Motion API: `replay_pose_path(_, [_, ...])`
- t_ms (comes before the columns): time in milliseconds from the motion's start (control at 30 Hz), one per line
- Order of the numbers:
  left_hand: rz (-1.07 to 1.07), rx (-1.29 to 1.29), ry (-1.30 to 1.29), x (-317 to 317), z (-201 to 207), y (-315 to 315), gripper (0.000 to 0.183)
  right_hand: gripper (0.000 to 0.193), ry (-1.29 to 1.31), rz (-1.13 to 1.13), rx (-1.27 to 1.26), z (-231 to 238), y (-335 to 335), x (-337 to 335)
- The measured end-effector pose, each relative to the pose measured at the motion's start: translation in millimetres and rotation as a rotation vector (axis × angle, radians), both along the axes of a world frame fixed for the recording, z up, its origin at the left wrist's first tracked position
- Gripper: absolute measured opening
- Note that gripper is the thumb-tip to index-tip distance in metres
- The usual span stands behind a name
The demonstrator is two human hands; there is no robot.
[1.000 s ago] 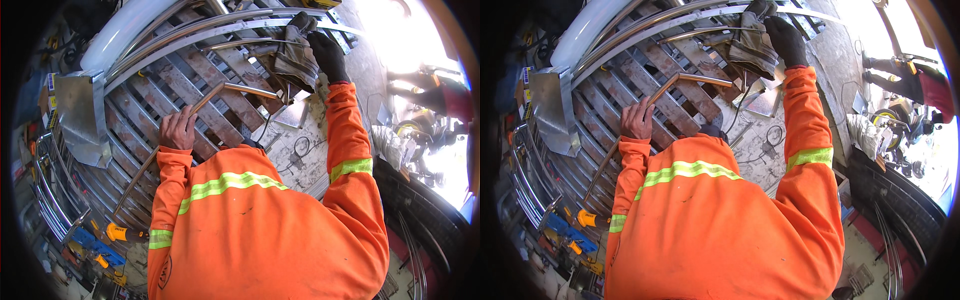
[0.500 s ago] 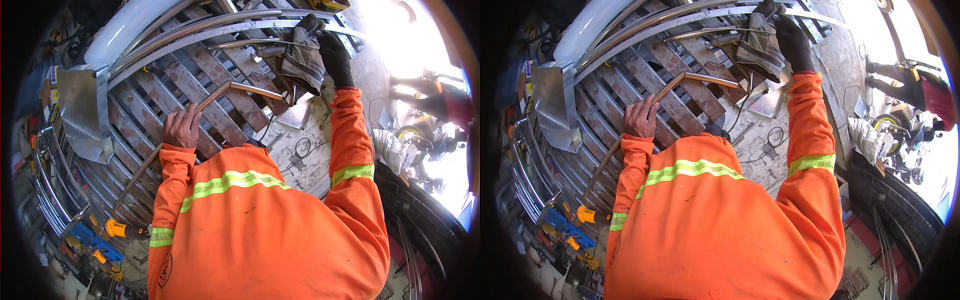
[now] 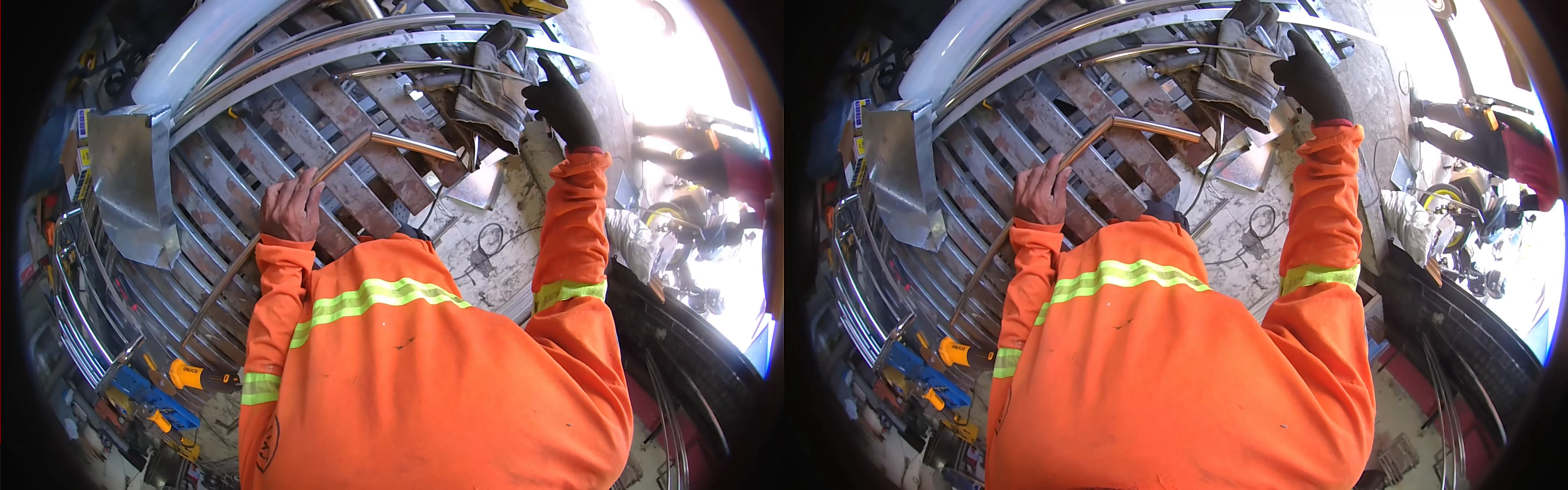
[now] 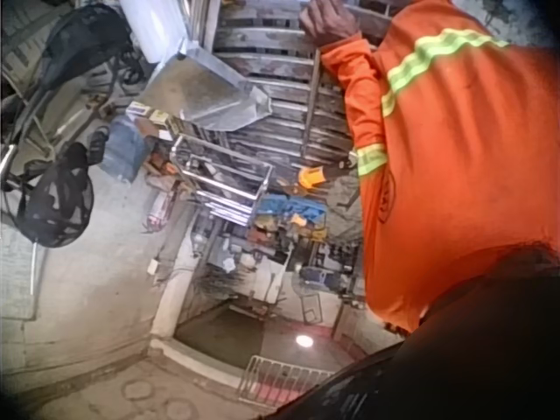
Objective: The recorder marks a metal pipe with a pen and then uses an angle grinder to grind it.
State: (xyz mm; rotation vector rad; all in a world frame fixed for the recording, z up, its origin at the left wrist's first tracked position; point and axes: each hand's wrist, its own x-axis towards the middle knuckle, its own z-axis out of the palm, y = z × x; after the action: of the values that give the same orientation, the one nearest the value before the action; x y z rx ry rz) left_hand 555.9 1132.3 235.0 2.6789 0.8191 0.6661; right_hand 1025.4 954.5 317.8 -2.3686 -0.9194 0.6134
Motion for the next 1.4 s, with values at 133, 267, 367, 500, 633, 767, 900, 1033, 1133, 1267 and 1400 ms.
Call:
replay_pose_path(133, [0.006, -0.033, 0.001, 3.7, 1.6, 0.3, 0.03, 0.044, 0.247, -0.139, 0.161, 34.8, 2.7, -41.0])
replay_pose_path(267, [-0.011, -0.04, -0.013, 2.4, -0.9, 1.0, 0.03, 0.03, 0.505, -0.088, 0.368, 32.8, 5.3, -89.7])
replay_pose_path(367, [-0.009, -0.034, -0.008, 3.4, 1.6, 0.5, 0.03, 0.045, 0.928, -0.167, 0.587, 13.4, 9.9, -126.5])
replay_pose_path(500, [-0.017, -0.014, -0.027, 4.7, 5.1, 1.0, 0.028, 0.042, 1.088, -0.225, 0.834, 2.9, 27.4, -179.7])
replay_pose_path(633, [-0.016, -0.016, -0.016, 5.8, 7.0, 0.3, 0.028, 0.024, 0.21, 0.022, 0.558, 0.5, 35.6, -213.4])
replay_pose_path(767, [0.002, -0.018, -0.019, 3.8, 5.7, -1.0, 0.028, 0.02, -0.162, 0.384, 0.576, -15.9, 45.2, -215.8])
replay_pose_path(900, [0.007, -0.028, -0.034, 4.7, 3.8, -0.4, 0.029, 0.025, -0.205, 0.259, 0.586, -19.8, 43.4, -231.8])
replay_pose_path(1033, [-0.002, -0.016, -0.027, 3.8, 3.8, 0.2, 0.029, 0.029, -0.205, 0.426, 0.621, -32.1, 43.8, -224.4])
replay_pose_path(1133, [0.004, -0.021, -0.024, 3.7, 3.9, 0.5, 0.029, 0.032, -0.214, 0.478, 0.649, -36.7, 44.3, -227.1])
replay_pose_path(1267, [-0.012, -0.018, -0.027, 4.5, 3.9, 1.3, 0.029, 0.035, -0.202, 0.411, 0.683, -51.2, 40.6, -228.0])
replay_pose_path(1400, [-0.016, -0.023, -0.025, 3.9, 4.4, 1.3, 0.029, 0.036, -0.23, 0.422, 0.669, -54.3, 38.5, -228.2])
